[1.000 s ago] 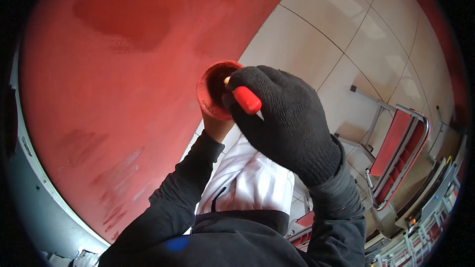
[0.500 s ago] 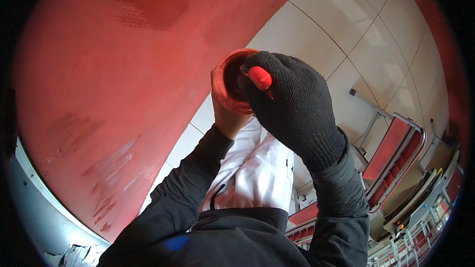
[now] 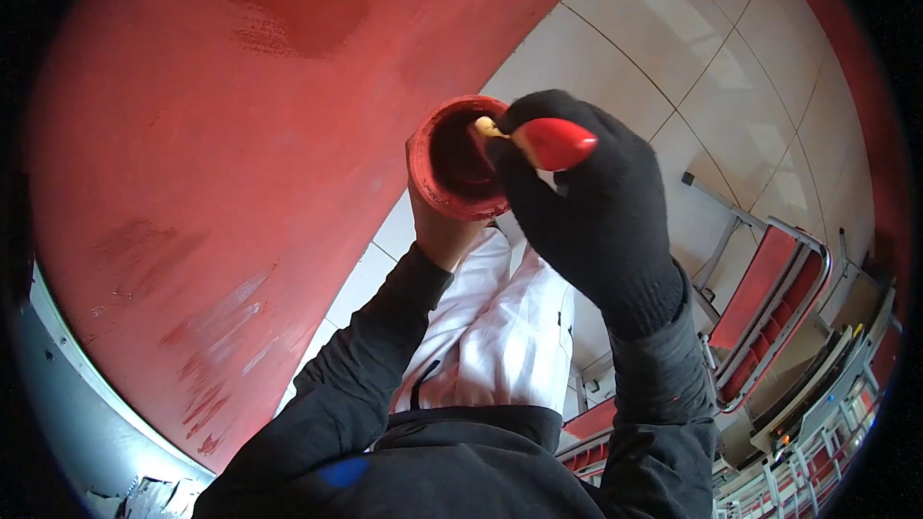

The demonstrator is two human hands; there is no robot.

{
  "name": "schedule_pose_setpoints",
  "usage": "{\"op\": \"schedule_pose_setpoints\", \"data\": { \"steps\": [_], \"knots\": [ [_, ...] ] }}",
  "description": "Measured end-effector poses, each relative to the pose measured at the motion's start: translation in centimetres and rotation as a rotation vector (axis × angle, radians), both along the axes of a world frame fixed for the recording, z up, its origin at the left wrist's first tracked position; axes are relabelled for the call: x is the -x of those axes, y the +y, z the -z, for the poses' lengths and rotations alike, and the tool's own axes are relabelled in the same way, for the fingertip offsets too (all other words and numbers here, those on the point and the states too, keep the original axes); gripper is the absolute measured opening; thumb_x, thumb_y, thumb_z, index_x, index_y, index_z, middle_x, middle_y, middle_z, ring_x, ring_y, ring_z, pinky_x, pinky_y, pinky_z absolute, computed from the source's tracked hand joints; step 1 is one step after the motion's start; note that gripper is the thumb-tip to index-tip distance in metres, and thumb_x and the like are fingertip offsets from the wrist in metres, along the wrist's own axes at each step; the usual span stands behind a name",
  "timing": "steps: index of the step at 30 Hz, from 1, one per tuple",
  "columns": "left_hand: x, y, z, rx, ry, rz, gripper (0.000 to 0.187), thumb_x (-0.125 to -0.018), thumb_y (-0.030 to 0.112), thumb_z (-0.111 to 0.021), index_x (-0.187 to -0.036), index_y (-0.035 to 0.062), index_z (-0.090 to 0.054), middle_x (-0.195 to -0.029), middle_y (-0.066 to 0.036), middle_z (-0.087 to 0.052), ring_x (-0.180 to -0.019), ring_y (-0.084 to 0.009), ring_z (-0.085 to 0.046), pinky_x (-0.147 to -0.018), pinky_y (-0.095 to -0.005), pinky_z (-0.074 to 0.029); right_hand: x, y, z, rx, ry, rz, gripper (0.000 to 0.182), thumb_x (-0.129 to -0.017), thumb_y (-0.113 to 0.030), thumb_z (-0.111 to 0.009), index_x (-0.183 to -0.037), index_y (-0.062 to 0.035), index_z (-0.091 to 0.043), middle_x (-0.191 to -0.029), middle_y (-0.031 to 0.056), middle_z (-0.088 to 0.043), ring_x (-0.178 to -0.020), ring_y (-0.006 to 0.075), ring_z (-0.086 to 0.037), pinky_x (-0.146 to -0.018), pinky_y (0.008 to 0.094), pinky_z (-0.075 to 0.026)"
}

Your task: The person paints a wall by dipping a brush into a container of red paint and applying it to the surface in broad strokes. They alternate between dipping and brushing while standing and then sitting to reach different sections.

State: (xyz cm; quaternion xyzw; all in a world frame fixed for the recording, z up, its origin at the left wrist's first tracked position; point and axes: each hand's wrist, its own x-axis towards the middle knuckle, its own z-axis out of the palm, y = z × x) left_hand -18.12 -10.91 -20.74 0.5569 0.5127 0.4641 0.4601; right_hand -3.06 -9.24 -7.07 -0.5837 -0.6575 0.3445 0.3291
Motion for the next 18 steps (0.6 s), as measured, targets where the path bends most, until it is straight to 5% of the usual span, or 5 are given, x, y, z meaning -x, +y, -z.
{"op": "schedule_pose_setpoints", "data": {
  "steps": [3,10,18],
  "knots": [
    [0.1,-0.1,0.1,-0.038,0.057,-0.050,0.088,-0.052,0.020,-0.090,-0.123,0.0063,-0.040,-0.118,-0.010,-0.049,-0.108,-0.0228,-0.052,-0.090,-0.0340,-0.044,-0.8,-0.3,-0.6,-0.068,0.058,0.142,0.014,-0.082,-0.009,-0.067,-0.092,-0.0016,-0.061,-0.081,0.0092,-0.065,-0.075,0.0158,-0.065,-0.062,0.0266,-0.051],
    [0.8,0.3,0.4,-0.060,0.195,-0.074,0.094,-0.048,0.019,-0.091,-0.124,0.0047,-0.038,-0.120,-0.010,-0.048,-0.110,-0.0216,-0.051,-0.091,-0.0343,-0.044,-1.6,-1.1,0.9,0.121,0.486,0.390,0.017,-0.084,-0.011,-0.065,-0.096,-0.0001,-0.060,-0.086,0.0078,-0.064,-0.072,0.0118,-0.061,-0.063,0.0243,-0.049],
    [0.6,1.7,-1.4,0.037,0.126,-0.069,0.089,-0.050,0.006,-0.087,-0.123,0.0026,-0.037,-0.118,-0.012,-0.052,-0.106,-0.0205,-0.055,-0.089,-0.0331,-0.047,-1.4,-0.5,2.4,0.143,0.588,0.451,0.017,-0.085,-0.012,-0.064,-0.095,0.0017,-0.059,-0.086,0.0082,-0.063,-0.075,0.0123,-0.061,-0.067,0.0235,-0.048]
  ]
}}
